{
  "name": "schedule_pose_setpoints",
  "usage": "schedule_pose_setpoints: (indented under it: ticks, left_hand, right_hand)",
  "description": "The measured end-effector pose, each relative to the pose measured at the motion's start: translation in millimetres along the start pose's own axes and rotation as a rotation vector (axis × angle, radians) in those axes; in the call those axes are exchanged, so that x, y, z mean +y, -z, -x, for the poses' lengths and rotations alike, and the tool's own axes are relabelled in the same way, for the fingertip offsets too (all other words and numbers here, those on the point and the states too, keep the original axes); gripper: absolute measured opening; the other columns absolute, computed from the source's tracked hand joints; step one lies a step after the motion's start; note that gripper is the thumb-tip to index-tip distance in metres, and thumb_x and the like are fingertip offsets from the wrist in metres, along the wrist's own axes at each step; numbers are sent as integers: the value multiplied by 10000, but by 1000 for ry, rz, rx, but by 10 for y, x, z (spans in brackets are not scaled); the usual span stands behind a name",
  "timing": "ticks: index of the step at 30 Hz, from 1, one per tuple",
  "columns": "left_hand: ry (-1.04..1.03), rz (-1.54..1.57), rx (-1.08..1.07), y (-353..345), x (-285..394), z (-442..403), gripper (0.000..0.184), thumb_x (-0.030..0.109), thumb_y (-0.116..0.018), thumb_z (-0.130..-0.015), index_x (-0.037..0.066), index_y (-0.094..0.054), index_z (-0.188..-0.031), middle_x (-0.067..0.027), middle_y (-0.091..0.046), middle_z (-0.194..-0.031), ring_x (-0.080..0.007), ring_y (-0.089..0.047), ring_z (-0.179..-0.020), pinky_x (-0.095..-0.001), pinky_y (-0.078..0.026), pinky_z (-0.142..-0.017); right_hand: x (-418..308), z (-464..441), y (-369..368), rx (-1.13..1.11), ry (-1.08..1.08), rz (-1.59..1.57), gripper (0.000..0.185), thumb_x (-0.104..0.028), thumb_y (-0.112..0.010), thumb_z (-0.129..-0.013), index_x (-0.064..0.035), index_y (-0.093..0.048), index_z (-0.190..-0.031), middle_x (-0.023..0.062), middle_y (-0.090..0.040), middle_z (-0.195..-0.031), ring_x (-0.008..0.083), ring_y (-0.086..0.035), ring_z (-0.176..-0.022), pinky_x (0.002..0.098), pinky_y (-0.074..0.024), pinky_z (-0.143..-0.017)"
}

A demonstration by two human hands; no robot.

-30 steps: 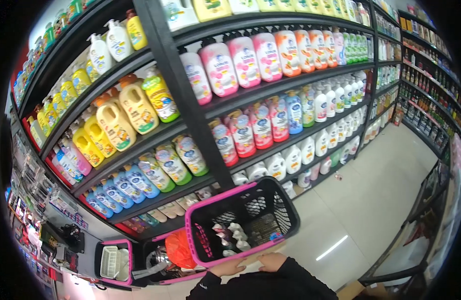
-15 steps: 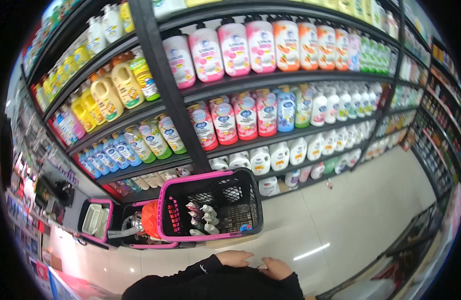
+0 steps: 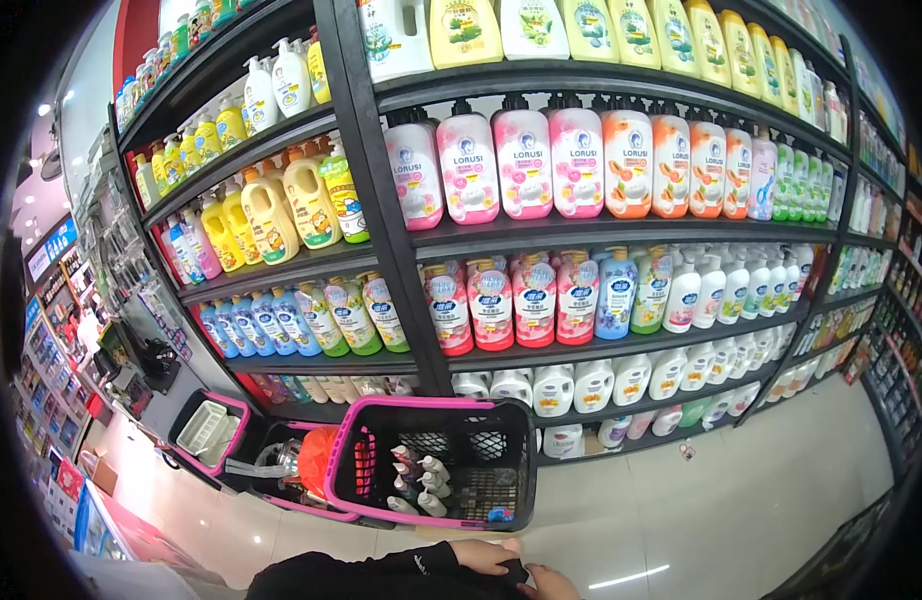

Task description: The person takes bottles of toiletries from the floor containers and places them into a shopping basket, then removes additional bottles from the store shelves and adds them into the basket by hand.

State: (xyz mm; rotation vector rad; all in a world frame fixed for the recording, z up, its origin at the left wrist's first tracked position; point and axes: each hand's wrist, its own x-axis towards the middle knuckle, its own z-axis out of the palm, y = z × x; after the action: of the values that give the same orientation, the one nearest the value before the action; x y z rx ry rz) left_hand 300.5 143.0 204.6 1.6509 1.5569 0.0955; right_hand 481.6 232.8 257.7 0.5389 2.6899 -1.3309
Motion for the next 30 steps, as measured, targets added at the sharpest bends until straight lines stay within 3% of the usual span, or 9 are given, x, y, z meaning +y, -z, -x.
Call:
schedule_pose_setpoints:
  ticks: [10,12,14,15,18,19,23,25,30]
  left_hand:
    - [1,172,77,487,-488,-199,499,293,-420,-809,-33,-365,-1183,-236,-485,-1091,-336,-483,-1002,-348,-382,-854]
    - [-20,206,119,500,-727,-280,504,327,-414,-826,-42,-382,-1168,-238,-473,-1113,-327,-471,-1025,-336,-374,-864]
    - [-45,204,517,623,-613,-140,274,264,-509,-675,11,-579,-752,-226,-534,-660,-372,-521,-615,-442,-401,-571]
    - [-39,201,523,739,-559,-96,274,264,-509,-675,11,-579,-752,-226,-534,-660,-372,-521,-615,-442,-401,-571]
    - [136,256,265,1150,-440,104,457,356,-491,-781,80,-464,-1145,-217,-490,-1106,-331,-483,-1002,-379,-383,-850]
    - [148,253,259,1192,-477,132,457,356,-491,-781,80,-464,-1145,-217,-490,-1106,-331,-483,-1002,-379,-383,-850]
    - [262,231,373,1364,-636,201,440,301,-474,-792,21,-456,-1131,-207,-501,-1084,-335,-497,-972,-388,-406,-808]
    - [304,251,400,1448,-680,235,439,296,-471,-796,10,-454,-1129,-206,-503,-1080,-337,-495,-971,-385,-404,-810]
    - [452,246,526,1469,-813,284,473,311,-479,-799,10,-425,-1160,-207,-496,-1097,-327,-489,-990,-368,-381,-854]
  right_hand:
    - [368,-795,301,-37,112,84,406,-217,-551,-767,-8,-459,-1104,211,-521,-1042,345,-500,-960,380,-389,-841]
    - [657,-1094,224,-103,101,-89,395,-220,-547,-767,-11,-468,-1093,207,-525,-1034,339,-506,-947,379,-394,-829]
    - [1103,-1536,59,-184,96,-258,384,-223,-543,-768,-13,-478,-1082,204,-530,-1026,334,-512,-934,378,-399,-817]
    - [1309,-1736,-50,-229,95,-345,379,-225,-542,-768,-14,-482,-1077,202,-532,-1022,331,-515,-927,377,-402,-811]
    - [1534,-2211,-313,-376,89,-628,364,-230,-536,-768,-18,-496,-1061,196,-539,-1010,322,-525,-907,375,-410,-793]
    - [464,-1893,399,-275,311,148,294,-213,-523,-765,-35,-537,-998,181,-565,-934,295,-543,-845,365,-421,-744]
    - [9,-2050,651,-338,214,148,257,-195,-530,-750,-58,-560,-966,175,-577,-874,288,-549,-817,366,-424,-721]
    - [100,-2169,537,-186,455,70,260,-195,-534,-747,-58,-558,-967,175,-575,-886,311,-548,-824,374,-426,-725]
    - [14,-2298,690,-313,492,53,272,-202,-537,-747,-57,-550,-977,167,-567,-941,324,-539,-857,386,-427,-730]
